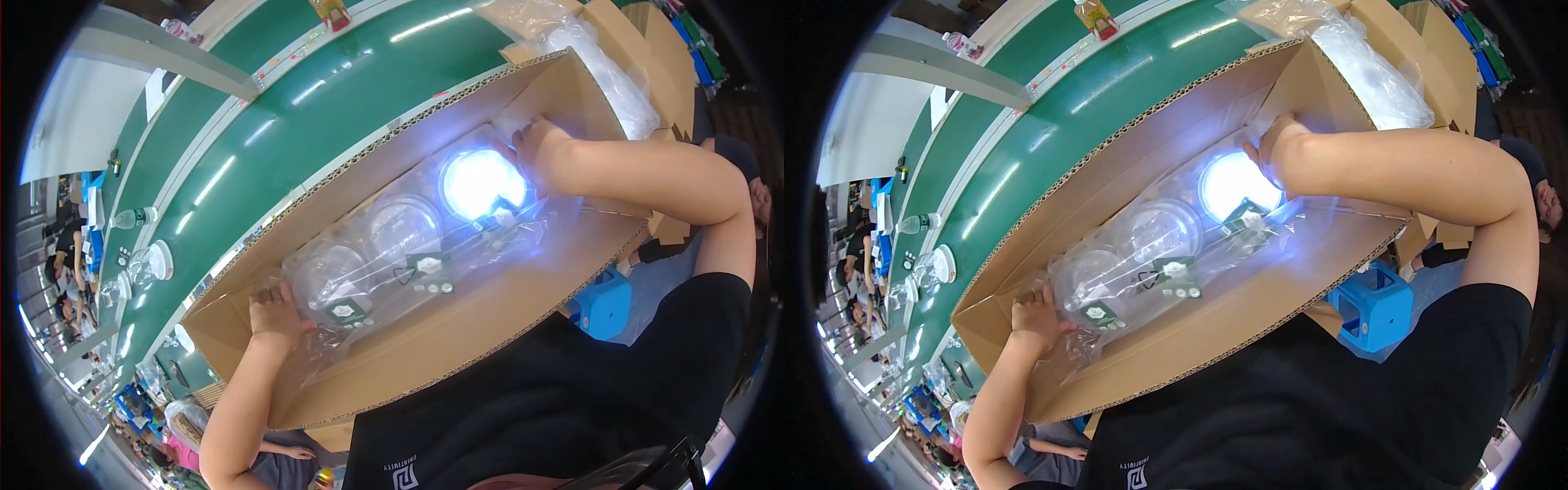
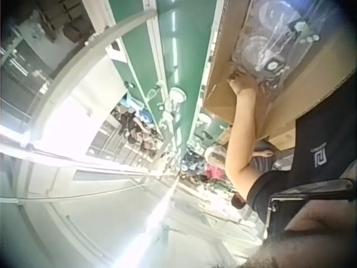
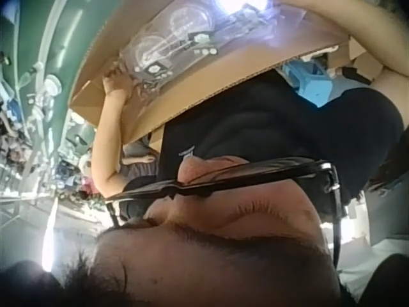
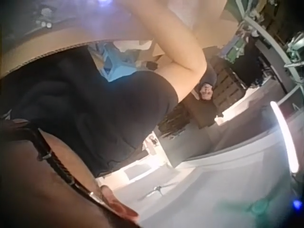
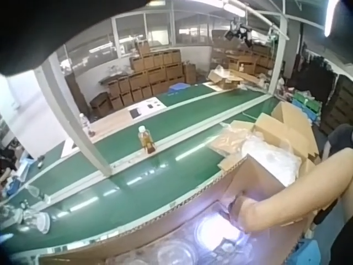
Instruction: Packaging light fixtures into cardboard boxes on a factory assembly line.
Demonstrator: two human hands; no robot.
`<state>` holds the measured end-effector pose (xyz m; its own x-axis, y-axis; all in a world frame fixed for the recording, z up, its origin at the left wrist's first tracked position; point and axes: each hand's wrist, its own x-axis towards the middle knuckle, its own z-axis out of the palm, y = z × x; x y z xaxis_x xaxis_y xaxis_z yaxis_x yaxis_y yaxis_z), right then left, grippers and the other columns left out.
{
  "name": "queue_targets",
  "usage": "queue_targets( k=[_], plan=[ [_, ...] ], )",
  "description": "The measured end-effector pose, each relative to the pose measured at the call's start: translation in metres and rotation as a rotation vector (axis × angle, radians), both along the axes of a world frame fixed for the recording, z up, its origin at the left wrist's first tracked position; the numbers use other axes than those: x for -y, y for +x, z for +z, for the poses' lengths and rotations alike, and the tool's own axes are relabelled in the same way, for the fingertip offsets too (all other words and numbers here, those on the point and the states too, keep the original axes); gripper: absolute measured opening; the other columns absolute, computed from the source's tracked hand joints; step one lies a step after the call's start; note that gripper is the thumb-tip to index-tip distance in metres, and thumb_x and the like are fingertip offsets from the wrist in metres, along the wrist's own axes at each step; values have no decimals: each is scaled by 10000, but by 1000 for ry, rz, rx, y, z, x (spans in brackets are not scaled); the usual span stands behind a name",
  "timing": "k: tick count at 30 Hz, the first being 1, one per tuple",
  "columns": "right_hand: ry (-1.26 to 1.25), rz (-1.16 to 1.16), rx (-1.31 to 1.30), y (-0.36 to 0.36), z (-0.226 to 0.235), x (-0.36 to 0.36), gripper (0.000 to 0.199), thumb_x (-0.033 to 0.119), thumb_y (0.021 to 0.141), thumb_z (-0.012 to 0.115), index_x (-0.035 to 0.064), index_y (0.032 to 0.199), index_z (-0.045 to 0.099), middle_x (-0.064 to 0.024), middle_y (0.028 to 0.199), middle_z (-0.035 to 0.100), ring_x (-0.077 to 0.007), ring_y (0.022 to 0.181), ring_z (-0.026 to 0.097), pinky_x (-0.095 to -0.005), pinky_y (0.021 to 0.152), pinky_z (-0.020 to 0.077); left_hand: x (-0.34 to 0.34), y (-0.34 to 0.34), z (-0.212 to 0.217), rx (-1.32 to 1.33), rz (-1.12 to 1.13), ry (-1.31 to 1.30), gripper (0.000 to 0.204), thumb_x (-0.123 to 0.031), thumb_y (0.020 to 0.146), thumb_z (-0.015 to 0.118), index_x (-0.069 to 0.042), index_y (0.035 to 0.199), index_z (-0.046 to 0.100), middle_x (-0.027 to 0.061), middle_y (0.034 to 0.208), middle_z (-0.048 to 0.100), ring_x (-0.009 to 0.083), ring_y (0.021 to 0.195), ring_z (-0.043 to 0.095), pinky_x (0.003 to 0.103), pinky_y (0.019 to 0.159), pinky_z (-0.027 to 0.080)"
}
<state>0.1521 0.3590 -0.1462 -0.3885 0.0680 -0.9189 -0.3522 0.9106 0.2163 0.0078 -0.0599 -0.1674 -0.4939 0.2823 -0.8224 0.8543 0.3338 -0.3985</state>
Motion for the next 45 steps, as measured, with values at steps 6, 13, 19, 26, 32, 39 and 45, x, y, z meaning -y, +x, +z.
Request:
queue_targets(
  k=[6, 13, 19, 26, 32, 39, 45],
  plan=[
    [-505, 293, -490, 17, 43, 15, 326, 318, 923, 638, 6, 864, 713, -174, 955, 711, -301, 1001, 692, -360, 701, 546, -23, 13, 55, 45, 69, 308, 1247, -584, 765, 784, 57, 1581, 93, 261, 1539, 410, 399, 1315, 535, 460, 1065, 462],
    [-420, 78, 212, 36, 0, 30, 250, 228, 931, 590, 69, 1017, 764, -110, 1027, 747, -271, 1009, 712, -399, 771, 557, -27, 12, 31, 237, 370, 226, 1302, -425, 761, 857, 39, 1581, -41, 310, 1558, 324, 431, 1212, 606, 444, 1008, 520],
    [-344, 160, 105, 44, -20, 16, 276, 229, 826, 721, 62, 1037, 777, -154, 1015, 754, -356, 916, 712, -458, 800, 553, -17, 8, 18, 175, 359, 282, 1289, -356, 754, 872, 51, 1578, -31, 281, 1493, 447, 405, 1187, 628, 442, 992, 530],
    [-960, -105, -601, 66, 114, 46, 476, 425, 933, 641, -17, 1108, 631, -149, 971, 690, -324, 902, 690, -461, 776, 553, -25, 24, 131, 162, 268, 653, 933, -194, 726, 869, -26, 1512, 396, 223, 1268, 657, 413, 1193, 614, 429, 983, 512],
    [-1009, 52, -981, 116, 84, 136, 491, 497, 925, 621, 36, 1087, 582, -73, 919, 643, -208, 874, 656, -318, 747, 503, 73, 42, 157, -106, 305, 1622, 363, 28, 867, 627, 33, 1230, 627, 180, 1196, 673, 308, 1096, 637, 394, 986, 466],
    [-877, 174, -1720, 109, 38, 188, 514, 541, 878, 679, 128, 677, 448, 20, 630, 434, -129, 565, 483, -256, 523, 357, 152, 82, 64, 303, 1150, 1936, 798, -308, 945, 618, 0, 1588, 258, 187, 1615, 305, 312, 1466, 324, 434, 1192, 254],
    [-766, 368, -1942, 122, 70, 190, 559, 533, 862, 711, 141, 619, 395, 27, 583, 379, -137, 509, 443, -267, 493, 340, 144, 89, 89, 659, 1129, 1958, 717, -366, 1017, 514, -26, 1596, 263, 141, 1627, 310, 282, 1478, 319, 418, 1214, 228]
  ],
)
